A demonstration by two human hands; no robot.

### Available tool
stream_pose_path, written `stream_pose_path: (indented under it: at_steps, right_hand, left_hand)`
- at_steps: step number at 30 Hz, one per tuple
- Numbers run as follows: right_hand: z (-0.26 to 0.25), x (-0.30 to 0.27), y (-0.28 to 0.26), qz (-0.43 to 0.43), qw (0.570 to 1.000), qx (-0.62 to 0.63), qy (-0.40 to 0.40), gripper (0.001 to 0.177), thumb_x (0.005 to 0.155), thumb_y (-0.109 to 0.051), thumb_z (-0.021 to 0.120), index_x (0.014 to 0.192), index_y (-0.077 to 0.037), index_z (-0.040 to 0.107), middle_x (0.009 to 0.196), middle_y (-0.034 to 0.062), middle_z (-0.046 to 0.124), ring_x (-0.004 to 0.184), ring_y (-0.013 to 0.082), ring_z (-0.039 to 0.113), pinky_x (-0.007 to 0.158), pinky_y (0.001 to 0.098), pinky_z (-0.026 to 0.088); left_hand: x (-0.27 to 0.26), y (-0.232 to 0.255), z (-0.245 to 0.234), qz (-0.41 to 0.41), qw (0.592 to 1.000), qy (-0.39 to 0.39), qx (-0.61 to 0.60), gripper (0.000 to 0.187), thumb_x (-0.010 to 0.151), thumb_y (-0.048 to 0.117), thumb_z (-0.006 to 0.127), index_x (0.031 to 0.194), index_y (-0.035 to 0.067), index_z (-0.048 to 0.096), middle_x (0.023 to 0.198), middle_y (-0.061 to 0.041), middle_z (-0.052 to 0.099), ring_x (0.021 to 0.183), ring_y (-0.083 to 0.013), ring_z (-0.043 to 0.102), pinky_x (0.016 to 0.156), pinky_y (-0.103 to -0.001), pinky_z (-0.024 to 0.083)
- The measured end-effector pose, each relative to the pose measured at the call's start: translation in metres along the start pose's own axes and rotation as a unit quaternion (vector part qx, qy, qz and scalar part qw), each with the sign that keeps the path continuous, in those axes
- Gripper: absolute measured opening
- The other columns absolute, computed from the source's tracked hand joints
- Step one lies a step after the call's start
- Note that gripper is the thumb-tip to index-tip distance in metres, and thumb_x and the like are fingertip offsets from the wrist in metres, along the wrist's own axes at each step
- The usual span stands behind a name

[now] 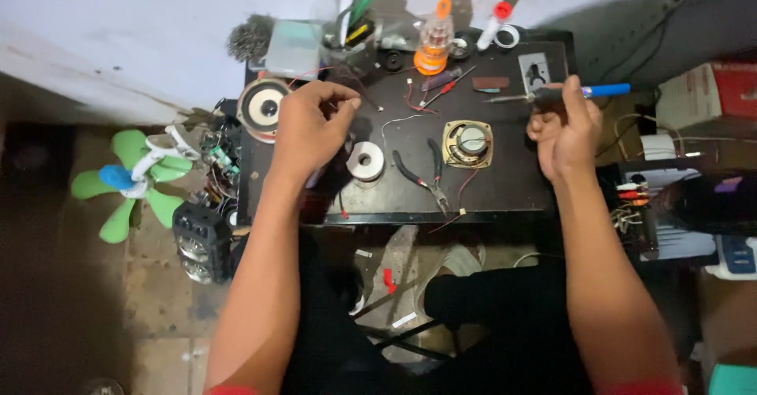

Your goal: The person uses a soldering iron to attach wires to the terminals of a speaker component on a workbench. They hold the speaker with one hand and apply the soldering iron with the other, repeatedly heating the connection points.

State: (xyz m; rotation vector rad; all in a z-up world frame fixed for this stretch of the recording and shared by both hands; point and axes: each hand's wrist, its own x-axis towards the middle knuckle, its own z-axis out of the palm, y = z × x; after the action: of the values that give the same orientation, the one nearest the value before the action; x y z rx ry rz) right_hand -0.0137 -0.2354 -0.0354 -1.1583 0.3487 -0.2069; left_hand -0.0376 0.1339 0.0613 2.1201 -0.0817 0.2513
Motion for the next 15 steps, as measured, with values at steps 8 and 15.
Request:
stream_pose_path:
  at_steps: [8,15]
  right_hand:
    - [-0.014,0.010,0.013,-0.004,1.000,-0.026,0.000,0.043,0.100,-0.053,0.070,0.096,-0.010,0.074,0.071,0.0107,0.063,0.053,0.0208,0.060,0.048,0.0302,0.047]
    - [-0.009,0.009,0.011,0.001,1.000,-0.013,-0.001,0.042,0.099,-0.049,0.071,0.096,-0.008,0.073,0.070,0.0140,0.064,0.053,0.0229,0.062,0.047,0.0310,0.049]
  left_hand:
    - [0.007,-0.010,0.067,0.133,0.987,-0.056,0.074,0.015,0.085,0.011,0.078,0.100,0.007,0.078,0.089,-0.014,0.071,0.087,-0.0341,0.070,0.082,-0.043,0.054]
    - [0.012,-0.032,0.117,0.202,0.940,-0.093,0.260,0.021,0.083,0.028,0.082,0.099,0.014,0.078,0.087,-0.004,0.070,0.090,-0.0265,0.068,0.087,-0.042,0.048]
